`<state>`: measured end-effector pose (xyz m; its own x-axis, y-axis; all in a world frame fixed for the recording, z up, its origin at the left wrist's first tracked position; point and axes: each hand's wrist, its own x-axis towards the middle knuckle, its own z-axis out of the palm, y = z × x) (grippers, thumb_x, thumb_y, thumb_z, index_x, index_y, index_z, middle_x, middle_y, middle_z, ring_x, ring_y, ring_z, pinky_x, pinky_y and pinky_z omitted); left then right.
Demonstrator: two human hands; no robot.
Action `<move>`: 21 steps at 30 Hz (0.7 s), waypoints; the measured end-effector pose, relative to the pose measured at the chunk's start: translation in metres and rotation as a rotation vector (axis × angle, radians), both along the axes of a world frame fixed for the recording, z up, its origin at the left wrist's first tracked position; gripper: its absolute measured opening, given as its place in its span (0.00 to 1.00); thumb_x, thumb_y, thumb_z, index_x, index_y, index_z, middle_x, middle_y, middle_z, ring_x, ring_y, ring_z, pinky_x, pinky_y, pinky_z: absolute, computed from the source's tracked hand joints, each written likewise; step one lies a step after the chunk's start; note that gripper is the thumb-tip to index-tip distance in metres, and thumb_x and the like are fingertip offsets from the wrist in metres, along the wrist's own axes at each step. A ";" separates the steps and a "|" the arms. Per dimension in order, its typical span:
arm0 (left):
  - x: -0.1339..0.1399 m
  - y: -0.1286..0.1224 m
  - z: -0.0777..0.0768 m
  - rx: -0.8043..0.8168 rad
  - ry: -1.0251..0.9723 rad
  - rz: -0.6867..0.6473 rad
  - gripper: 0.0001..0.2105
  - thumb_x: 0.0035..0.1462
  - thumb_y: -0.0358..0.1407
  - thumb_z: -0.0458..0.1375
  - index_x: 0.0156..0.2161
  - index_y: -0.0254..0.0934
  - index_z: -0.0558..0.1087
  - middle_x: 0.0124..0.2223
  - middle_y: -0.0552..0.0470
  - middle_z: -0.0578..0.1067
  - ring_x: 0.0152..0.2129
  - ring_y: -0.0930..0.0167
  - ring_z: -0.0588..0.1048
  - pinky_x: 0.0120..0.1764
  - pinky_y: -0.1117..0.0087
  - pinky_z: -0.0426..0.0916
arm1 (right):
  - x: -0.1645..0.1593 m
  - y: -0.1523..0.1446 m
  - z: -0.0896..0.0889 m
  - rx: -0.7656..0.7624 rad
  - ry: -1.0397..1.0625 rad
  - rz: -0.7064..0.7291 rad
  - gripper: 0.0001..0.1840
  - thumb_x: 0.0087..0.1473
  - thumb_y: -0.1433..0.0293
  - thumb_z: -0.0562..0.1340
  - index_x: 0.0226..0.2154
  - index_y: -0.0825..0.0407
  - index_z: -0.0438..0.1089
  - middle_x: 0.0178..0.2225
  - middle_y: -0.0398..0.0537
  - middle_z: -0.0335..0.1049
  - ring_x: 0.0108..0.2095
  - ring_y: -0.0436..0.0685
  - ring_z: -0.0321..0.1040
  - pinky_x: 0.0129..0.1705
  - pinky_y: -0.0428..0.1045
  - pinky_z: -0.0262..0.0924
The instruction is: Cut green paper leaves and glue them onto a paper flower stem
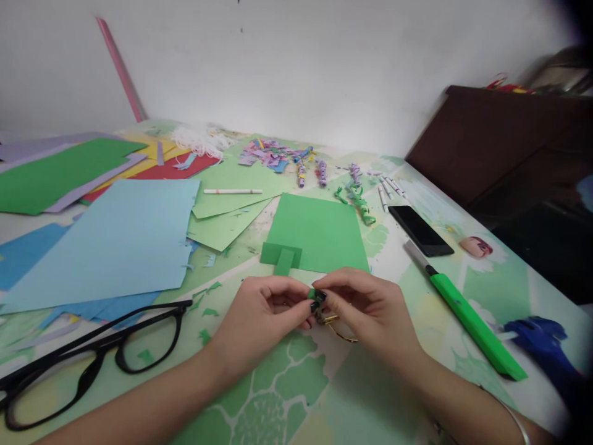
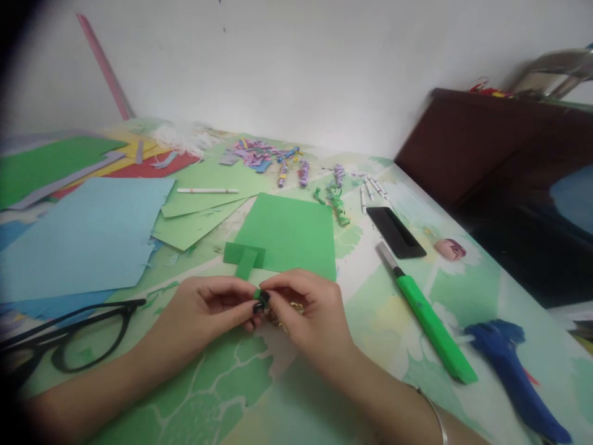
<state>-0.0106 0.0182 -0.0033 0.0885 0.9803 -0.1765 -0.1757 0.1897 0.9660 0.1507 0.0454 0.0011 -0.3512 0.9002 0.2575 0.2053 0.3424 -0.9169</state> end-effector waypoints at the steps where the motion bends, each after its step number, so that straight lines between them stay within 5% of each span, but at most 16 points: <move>1: 0.000 0.000 0.000 -0.009 -0.003 0.008 0.03 0.45 0.26 0.64 0.27 0.35 0.79 0.24 0.50 0.78 0.20 0.73 0.75 0.26 0.77 0.71 | 0.000 0.000 0.001 -0.066 0.029 -0.007 0.04 0.50 0.72 0.62 0.30 0.53 0.74 0.26 0.46 0.75 0.24 0.50 0.73 0.26 0.44 0.69; 5: 0.000 0.000 0.004 -0.045 0.020 0.034 0.04 0.45 0.27 0.64 0.29 0.34 0.80 0.22 0.50 0.78 0.20 0.72 0.75 0.26 0.75 0.71 | -0.002 0.001 0.003 -0.280 0.087 -0.030 0.05 0.49 0.68 0.64 0.29 0.54 0.73 0.22 0.44 0.75 0.22 0.52 0.73 0.25 0.45 0.70; 11: -0.001 -0.002 0.006 0.006 0.098 0.010 0.06 0.50 0.28 0.60 0.30 0.35 0.81 0.22 0.50 0.78 0.19 0.73 0.75 0.26 0.77 0.71 | -0.004 0.003 0.002 -0.405 0.174 -0.058 0.05 0.45 0.70 0.67 0.28 0.53 0.74 0.21 0.43 0.75 0.22 0.51 0.73 0.25 0.44 0.70; 21: -0.003 -0.002 0.003 0.059 0.193 -0.016 0.08 0.53 0.29 0.58 0.27 0.35 0.79 0.23 0.51 0.77 0.18 0.74 0.75 0.26 0.79 0.70 | -0.001 0.002 -0.003 -0.328 0.194 0.004 0.09 0.46 0.70 0.66 0.35 0.51 0.76 0.26 0.45 0.75 0.25 0.51 0.73 0.28 0.46 0.71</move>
